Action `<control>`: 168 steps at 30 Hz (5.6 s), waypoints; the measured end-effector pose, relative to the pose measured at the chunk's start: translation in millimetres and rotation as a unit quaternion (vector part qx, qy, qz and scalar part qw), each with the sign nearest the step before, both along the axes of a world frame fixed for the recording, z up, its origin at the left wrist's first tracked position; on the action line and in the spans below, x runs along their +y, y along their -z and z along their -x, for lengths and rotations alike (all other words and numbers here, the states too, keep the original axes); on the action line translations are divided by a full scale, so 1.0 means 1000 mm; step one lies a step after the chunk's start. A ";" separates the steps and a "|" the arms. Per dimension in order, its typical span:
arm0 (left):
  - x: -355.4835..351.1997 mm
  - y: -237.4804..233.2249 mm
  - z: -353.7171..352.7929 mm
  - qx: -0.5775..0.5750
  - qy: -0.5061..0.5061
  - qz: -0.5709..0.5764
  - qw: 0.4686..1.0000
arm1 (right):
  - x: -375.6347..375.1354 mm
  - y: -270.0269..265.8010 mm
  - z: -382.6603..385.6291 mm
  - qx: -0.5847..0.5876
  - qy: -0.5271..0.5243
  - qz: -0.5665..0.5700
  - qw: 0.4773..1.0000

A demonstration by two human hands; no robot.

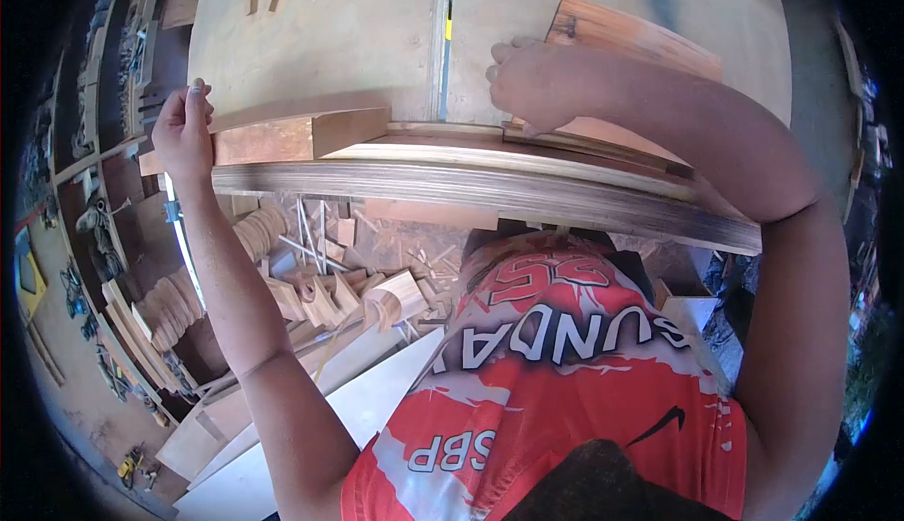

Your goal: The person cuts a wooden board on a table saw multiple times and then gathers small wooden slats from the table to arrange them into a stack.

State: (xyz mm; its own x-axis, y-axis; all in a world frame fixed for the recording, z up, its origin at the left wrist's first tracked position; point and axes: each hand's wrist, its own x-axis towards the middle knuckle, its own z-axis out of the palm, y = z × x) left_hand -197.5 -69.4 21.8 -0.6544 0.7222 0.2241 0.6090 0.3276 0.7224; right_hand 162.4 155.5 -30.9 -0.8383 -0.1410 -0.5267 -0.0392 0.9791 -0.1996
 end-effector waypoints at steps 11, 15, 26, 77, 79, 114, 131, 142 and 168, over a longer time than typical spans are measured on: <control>0.001 -0.003 -0.002 0.000 -0.017 0.009 1.000 | -0.018 0.036 -0.026 0.175 0.068 0.102 0.977; -0.002 -0.003 -0.001 0.006 -0.018 0.022 1.000 | -0.013 0.033 -0.032 0.224 0.089 0.133 0.961; -0.009 -0.010 -0.006 0.000 -0.046 0.029 0.998 | 0.109 0.011 -0.212 0.192 0.474 0.046 0.858; -0.143 0.111 -0.089 -0.052 -0.361 -0.465 0.807 | 0.093 0.032 -0.147 0.210 0.452 0.084 0.863; -0.162 0.237 -0.115 -0.200 -0.494 -0.397 0.748 | 0.100 0.031 -0.146 0.194 0.442 0.018 0.876; -0.113 0.241 -0.373 -0.082 -0.167 -0.039 0.982 | 0.069 0.010 -0.145 0.132 0.457 -0.112 0.872; 0.086 0.064 -0.398 0.258 0.044 -0.253 0.931 | 0.088 0.014 -0.145 0.162 0.428 -0.119 0.881; 0.204 0.066 -0.352 0.275 0.038 -0.244 0.929 | 0.220 0.028 -0.091 0.155 0.420 -0.117 0.886; 0.334 0.068 -0.309 0.166 0.028 -0.095 0.981 | 0.372 0.047 -0.036 0.173 0.408 -0.121 0.888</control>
